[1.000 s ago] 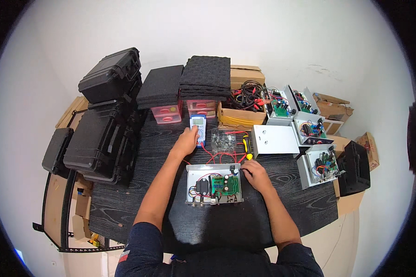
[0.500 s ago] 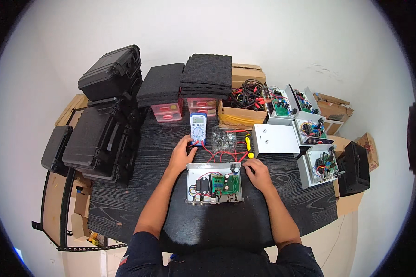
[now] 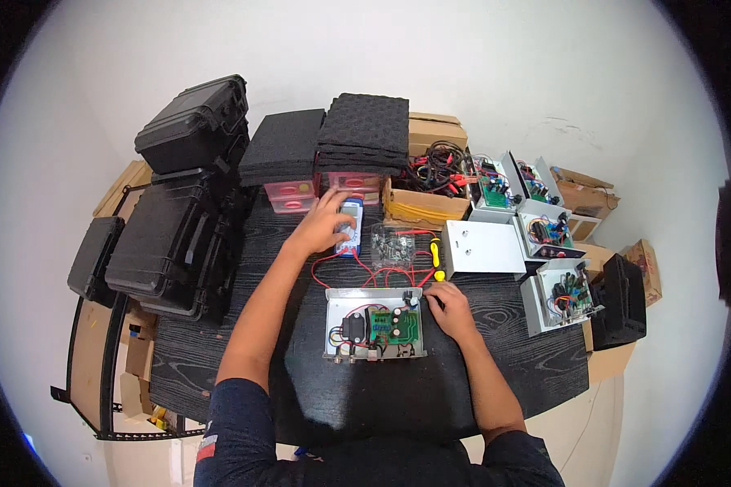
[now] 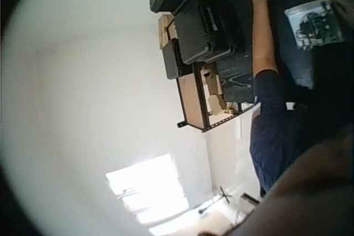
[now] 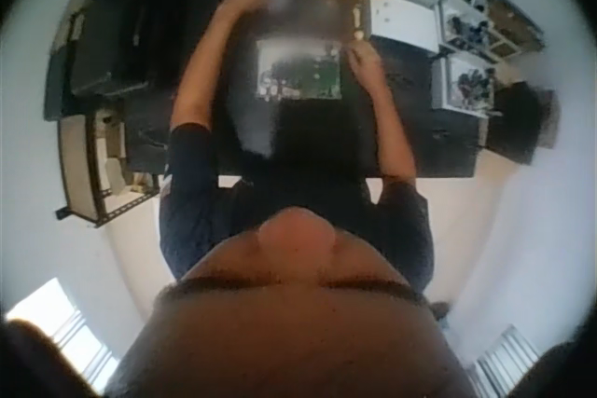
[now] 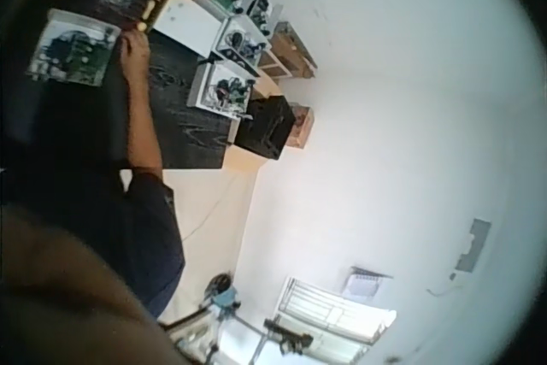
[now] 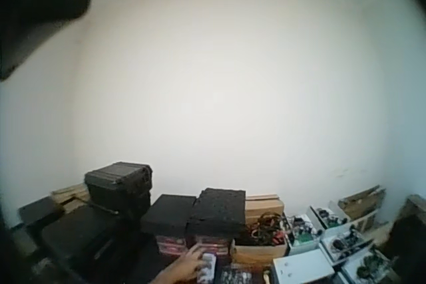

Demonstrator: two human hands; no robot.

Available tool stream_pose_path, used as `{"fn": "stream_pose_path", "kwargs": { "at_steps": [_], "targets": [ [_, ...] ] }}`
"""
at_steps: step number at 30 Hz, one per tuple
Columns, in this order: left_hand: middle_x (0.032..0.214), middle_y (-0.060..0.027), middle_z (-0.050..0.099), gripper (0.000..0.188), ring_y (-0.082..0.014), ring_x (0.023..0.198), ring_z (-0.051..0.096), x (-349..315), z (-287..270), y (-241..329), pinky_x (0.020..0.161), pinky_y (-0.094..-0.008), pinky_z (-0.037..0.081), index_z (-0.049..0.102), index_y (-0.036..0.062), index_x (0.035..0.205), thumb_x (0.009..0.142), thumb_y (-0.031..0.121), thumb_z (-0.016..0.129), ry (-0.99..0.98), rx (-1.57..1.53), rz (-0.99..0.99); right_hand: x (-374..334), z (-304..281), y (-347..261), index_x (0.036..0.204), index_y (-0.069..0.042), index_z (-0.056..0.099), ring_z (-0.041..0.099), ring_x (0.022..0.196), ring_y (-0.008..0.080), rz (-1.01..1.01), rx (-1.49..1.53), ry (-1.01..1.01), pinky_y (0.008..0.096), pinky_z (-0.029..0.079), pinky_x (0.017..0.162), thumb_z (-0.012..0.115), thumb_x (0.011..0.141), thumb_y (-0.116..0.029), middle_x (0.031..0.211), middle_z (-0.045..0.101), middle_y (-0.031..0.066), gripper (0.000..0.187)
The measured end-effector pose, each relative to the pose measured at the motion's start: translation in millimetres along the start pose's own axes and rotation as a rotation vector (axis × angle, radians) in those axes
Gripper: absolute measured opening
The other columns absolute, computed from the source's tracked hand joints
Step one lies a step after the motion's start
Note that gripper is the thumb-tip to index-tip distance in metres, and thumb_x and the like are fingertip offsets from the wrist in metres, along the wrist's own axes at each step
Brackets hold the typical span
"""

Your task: The person tests an electronic circuit board inside a metal enclosure using a multimeter and a screwdriver. They connect multimeter probes to various points on the board, adjust components with the screwdriver, and reposition the enclosure to access different areas.

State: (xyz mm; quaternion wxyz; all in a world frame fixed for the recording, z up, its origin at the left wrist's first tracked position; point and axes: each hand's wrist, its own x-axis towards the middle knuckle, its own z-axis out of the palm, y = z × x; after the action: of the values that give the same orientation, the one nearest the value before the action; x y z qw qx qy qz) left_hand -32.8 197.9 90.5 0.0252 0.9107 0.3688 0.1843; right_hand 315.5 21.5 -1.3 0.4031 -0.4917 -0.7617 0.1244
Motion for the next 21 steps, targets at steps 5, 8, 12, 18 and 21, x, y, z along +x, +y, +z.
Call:
{"fn": "stream_pose_path", "kwargs": {
  "at_steps": [5,8,12,18,21],
  "targets": [
    [0.162,-0.0144,0.047,0.030,-0.0374,0.150,0.044,2.1,-1.0,-9.3,0.123,-0.0421,0.039,0.079,0.0158,0.101,0.074,0.012,0.090,0.012,-0.122,0.032,2.5,-2.6,-3.3,0.102,-0.001,0.074,0.070,0.109,0.0349,0.004,0.035,-0.004,0.0430,0.055,0.098,0.072,0.090,-0.001,0.108,0.074,0.0165,0.012],
    [0.162,-0.0138,0.047,0.030,-0.0349,0.149,0.045,4.2,-1.8,-7.8,0.122,-0.0425,0.040,0.079,0.0163,0.102,0.074,0.013,0.089,-0.008,-0.058,0.010,2.2,-2.5,-3.7,0.103,0.000,0.073,0.069,0.109,0.0352,-0.010,0.031,-0.013,0.0434,0.055,0.098,0.071,0.090,-0.001,0.108,0.074,0.0162,0.013],
    [0.158,-0.0110,0.050,0.028,-0.0326,0.145,0.050,5.8,-6.8,-3.3,0.117,-0.0428,0.047,0.078,0.0176,0.100,0.074,0.017,0.089,0.001,0.013,0.045,1.2,-2.8,-3.4,0.104,0.000,0.073,0.069,0.108,0.0355,-0.013,0.019,-0.012,0.0435,0.055,0.097,0.071,0.090,-0.001,0.108,0.074,0.0164,0.014],
    [0.156,-0.0106,0.052,0.027,-0.0330,0.142,0.052,3.3,2.7,-16.4,0.111,-0.0440,0.052,0.077,0.0192,0.101,0.076,0.026,0.088,0.046,0.111,0.108,-2.2,-5.1,-5.7,0.105,-0.001,0.073,0.070,0.103,0.0365,-0.004,-0.049,-0.017,0.0449,0.056,0.092,0.070,0.091,-0.002,0.104,0.074,0.0172,0.014],
    [0.156,-0.0115,0.052,0.028,-0.0341,0.142,0.053,-0.6,3.5,-15.2,0.110,-0.0452,0.052,0.077,0.0191,0.100,0.077,0.030,0.087,0.061,0.104,0.074,-3.3,-11.3,-15.0,0.104,-0.002,0.074,0.071,0.099,0.0360,0.035,-0.119,-0.024,0.0447,0.057,0.088,0.072,0.089,-0.002,0.100,0.075,0.0166,0.015]
  ]
}}
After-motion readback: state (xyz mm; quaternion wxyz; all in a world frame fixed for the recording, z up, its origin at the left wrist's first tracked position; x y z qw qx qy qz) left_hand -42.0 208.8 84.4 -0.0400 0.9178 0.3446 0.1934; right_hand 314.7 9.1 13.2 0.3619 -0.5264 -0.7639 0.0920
